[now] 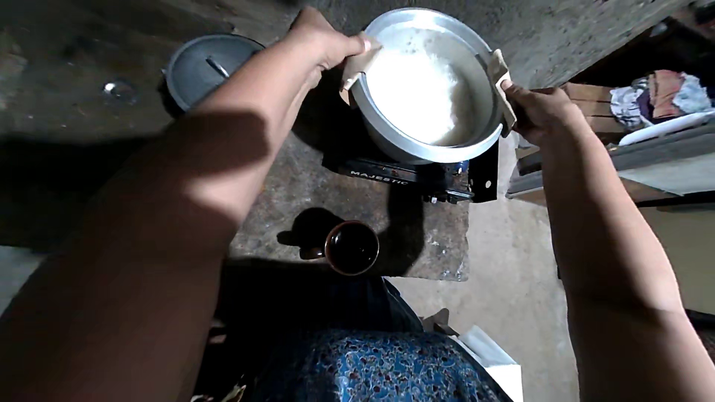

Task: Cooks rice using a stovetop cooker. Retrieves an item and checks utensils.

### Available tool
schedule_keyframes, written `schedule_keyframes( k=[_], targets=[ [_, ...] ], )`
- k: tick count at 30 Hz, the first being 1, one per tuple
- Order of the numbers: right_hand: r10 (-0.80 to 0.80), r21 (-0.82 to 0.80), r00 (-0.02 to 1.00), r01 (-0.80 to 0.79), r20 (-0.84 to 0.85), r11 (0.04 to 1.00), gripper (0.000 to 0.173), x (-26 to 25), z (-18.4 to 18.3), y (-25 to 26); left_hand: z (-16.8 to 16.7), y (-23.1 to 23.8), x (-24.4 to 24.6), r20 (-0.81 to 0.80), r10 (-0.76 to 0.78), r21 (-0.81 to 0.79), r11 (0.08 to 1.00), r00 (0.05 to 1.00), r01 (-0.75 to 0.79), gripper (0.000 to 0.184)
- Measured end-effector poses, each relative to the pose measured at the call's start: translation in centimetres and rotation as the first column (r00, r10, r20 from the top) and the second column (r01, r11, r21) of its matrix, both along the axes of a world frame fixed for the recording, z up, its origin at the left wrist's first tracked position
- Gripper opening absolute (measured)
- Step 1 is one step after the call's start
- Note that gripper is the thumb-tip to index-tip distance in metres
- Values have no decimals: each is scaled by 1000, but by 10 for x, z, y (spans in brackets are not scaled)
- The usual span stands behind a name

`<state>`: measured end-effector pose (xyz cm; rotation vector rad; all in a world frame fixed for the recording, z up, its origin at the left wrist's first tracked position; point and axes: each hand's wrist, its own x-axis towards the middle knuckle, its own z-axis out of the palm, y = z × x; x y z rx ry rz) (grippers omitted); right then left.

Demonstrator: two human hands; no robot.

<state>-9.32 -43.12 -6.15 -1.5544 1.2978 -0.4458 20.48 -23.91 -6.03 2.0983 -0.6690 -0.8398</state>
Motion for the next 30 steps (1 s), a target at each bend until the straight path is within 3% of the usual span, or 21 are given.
schedule_keyframes(
  k=[2,5,12,20,30],
  targets=[
    [18,41,999,-20,45,999,27,0,7,8,3,8,6,14,-12,-48,999,1000,13,59],
    [83,77,990,-92,113,993,27,-2,20,23,14,24,9,15,10,-82,997,1000,-9,70],
    [76,33,990,-80,117,996,22,-2,36,71,28,67,13,57,-1,-72,997,998,5,55],
    [72,17,991,-74,116,997,24,-7,24,115,24,110,5,24,18,-97,995,1000,-16,45],
    [109,27,967,-118,228,993,20,-14,9,153,20,160,-10,112,32,-184,983,993,-11,32]
  ],
)
